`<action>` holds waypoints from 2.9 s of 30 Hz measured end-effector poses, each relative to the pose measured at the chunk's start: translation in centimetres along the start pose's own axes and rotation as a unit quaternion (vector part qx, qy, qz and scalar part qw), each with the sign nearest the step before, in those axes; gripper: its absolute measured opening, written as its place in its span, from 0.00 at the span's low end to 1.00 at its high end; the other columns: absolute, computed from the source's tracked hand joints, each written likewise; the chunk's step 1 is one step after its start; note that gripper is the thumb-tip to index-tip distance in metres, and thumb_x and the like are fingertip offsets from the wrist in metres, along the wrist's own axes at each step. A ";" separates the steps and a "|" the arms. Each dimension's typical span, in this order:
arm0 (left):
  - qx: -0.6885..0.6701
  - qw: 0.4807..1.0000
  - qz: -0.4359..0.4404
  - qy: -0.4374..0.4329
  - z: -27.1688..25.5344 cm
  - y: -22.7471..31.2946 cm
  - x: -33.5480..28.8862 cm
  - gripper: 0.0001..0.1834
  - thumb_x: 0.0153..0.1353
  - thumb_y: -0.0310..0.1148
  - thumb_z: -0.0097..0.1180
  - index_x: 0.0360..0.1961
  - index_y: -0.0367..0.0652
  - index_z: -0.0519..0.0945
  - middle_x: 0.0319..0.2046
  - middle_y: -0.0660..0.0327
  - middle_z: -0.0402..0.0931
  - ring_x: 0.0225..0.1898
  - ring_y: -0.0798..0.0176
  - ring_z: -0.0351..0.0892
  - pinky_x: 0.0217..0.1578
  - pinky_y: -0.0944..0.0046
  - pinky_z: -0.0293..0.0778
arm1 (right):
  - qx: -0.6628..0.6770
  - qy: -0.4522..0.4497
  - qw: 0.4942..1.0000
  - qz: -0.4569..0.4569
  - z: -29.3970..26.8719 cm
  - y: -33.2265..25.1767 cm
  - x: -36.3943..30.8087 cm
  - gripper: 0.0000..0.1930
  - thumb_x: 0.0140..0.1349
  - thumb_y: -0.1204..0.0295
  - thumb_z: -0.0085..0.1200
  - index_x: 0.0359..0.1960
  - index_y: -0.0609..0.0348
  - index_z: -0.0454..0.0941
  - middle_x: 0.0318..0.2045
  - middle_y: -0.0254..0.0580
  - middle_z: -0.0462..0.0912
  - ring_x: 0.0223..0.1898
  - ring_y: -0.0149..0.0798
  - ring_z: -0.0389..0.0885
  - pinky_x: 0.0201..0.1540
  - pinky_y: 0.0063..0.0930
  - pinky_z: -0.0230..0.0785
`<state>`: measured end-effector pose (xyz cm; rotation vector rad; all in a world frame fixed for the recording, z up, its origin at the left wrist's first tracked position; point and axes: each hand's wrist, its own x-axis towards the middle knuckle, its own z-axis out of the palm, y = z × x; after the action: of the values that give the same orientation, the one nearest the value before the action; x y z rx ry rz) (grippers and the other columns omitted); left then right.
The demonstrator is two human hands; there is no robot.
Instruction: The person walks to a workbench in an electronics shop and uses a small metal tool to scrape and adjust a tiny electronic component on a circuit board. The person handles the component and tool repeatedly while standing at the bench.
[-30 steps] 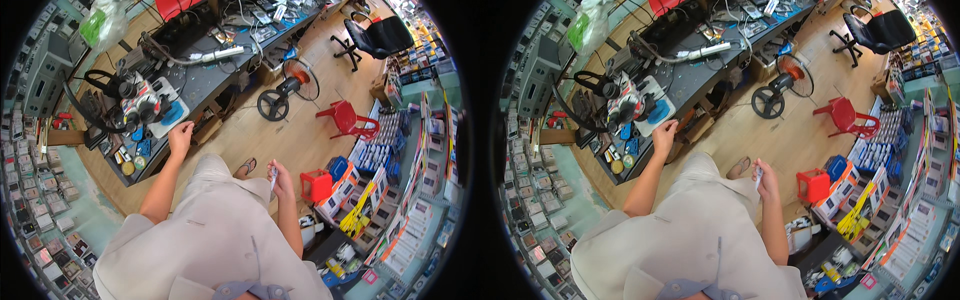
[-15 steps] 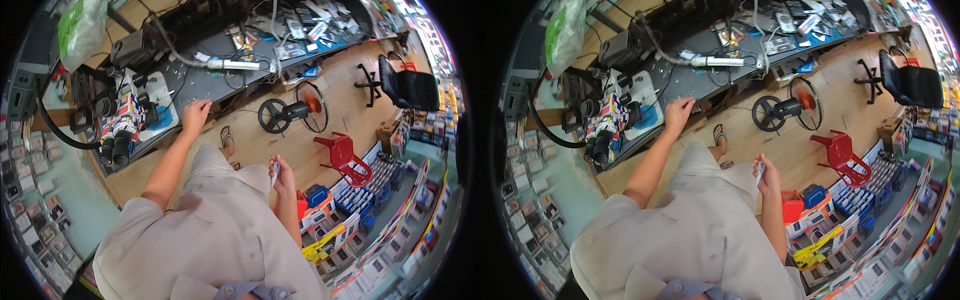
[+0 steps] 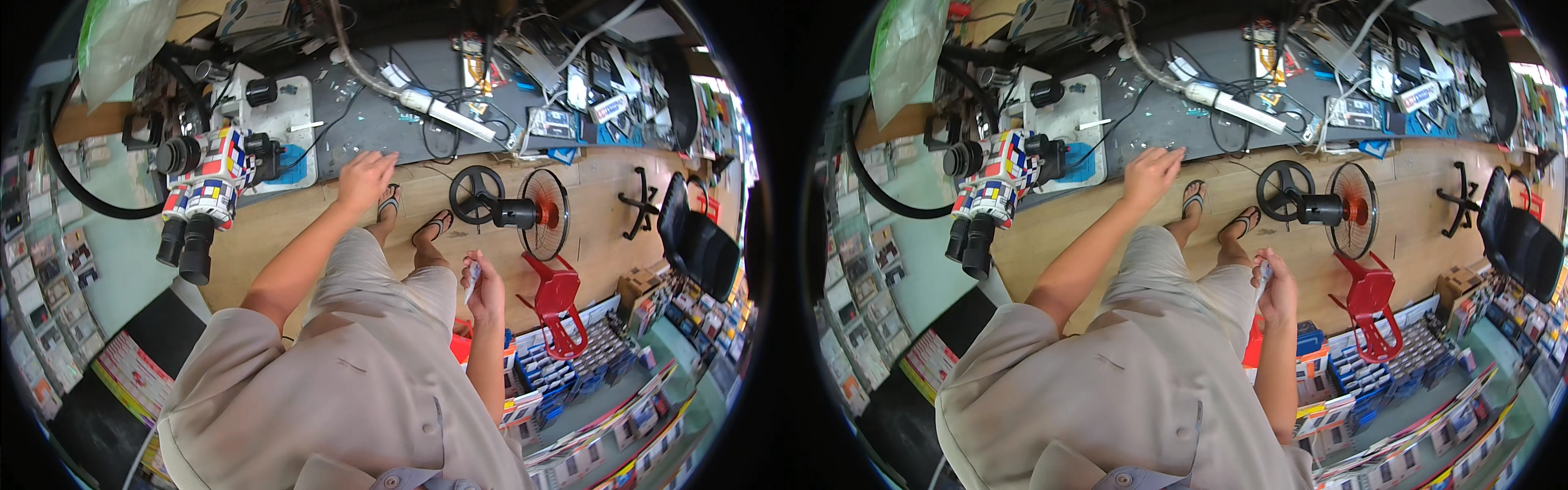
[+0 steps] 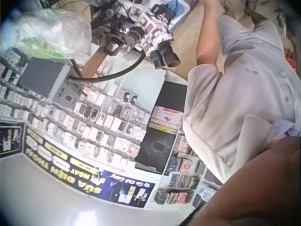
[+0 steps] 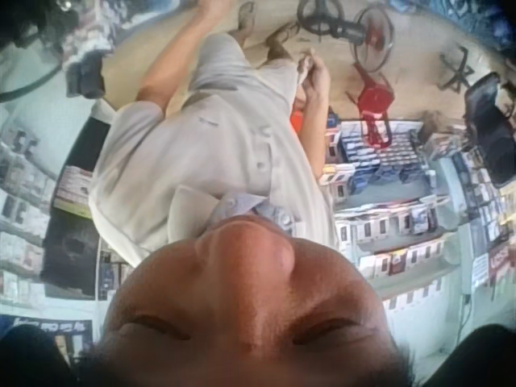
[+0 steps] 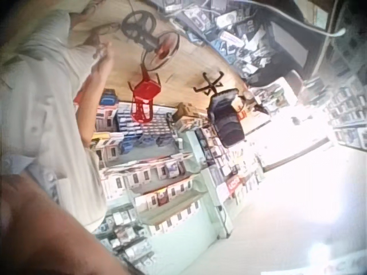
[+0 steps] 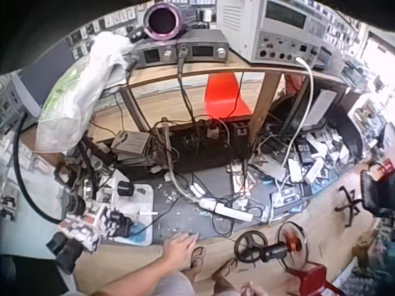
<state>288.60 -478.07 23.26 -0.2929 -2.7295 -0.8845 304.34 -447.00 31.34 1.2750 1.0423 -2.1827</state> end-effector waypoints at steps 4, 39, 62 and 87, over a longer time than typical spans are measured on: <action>0.001 1.000 -0.025 0.010 3.1 1.5 0.5 0.10 0.63 0.32 0.70 0.46 0.52 0.94 0.30 0.66 0.79 0.35 0.59 0.82 0.33 0.57 0.80 | -0.013 0.002 1.000 0.023 -0.4 -0.6 1.4 0.13 0.80 0.63 0.57 0.48 0.62 0.82 0.36 0.37 0.83 0.27 0.30 0.77 0.29 0.26 0.68; -0.229 0.973 -0.026 0.015 1.6 10.1 -7.3 0.20 0.60 0.29 0.76 0.55 0.40 0.90 0.37 0.61 0.80 0.34 0.59 0.83 0.36 0.58 0.81 | -0.096 -0.265 0.954 0.103 11.4 -1.9 12.5 0.18 0.86 0.63 0.46 0.63 0.65 0.74 0.50 0.51 0.87 0.53 0.44 0.88 0.54 0.38 0.84; -0.477 0.765 -0.375 0.216 3.5 8.6 -10.2 0.09 0.80 0.31 0.60 0.53 0.36 0.82 0.42 0.63 0.85 0.40 0.76 0.78 0.41 0.72 0.75 | -0.216 -0.407 0.887 0.039 11.2 1.6 15.5 0.15 0.82 0.70 0.55 0.64 0.64 0.78 0.40 0.38 0.84 0.40 0.32 0.81 0.46 0.29 0.75; -0.068 0.994 0.005 -0.080 -3.6 1.3 -8.4 0.17 0.70 0.44 0.65 0.36 0.40 0.79 0.31 0.55 0.76 0.32 0.49 0.78 0.30 0.51 0.73 | -0.566 -0.519 0.609 -0.199 15.5 -2.0 15.1 0.13 0.75 0.67 0.65 0.55 0.59 0.85 0.41 0.44 0.88 0.41 0.46 0.88 0.45 0.36 0.79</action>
<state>297.55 -480.08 24.26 -0.4210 -2.8150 -1.0900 286.79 -457.29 23.81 -0.7923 1.6446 -1.3589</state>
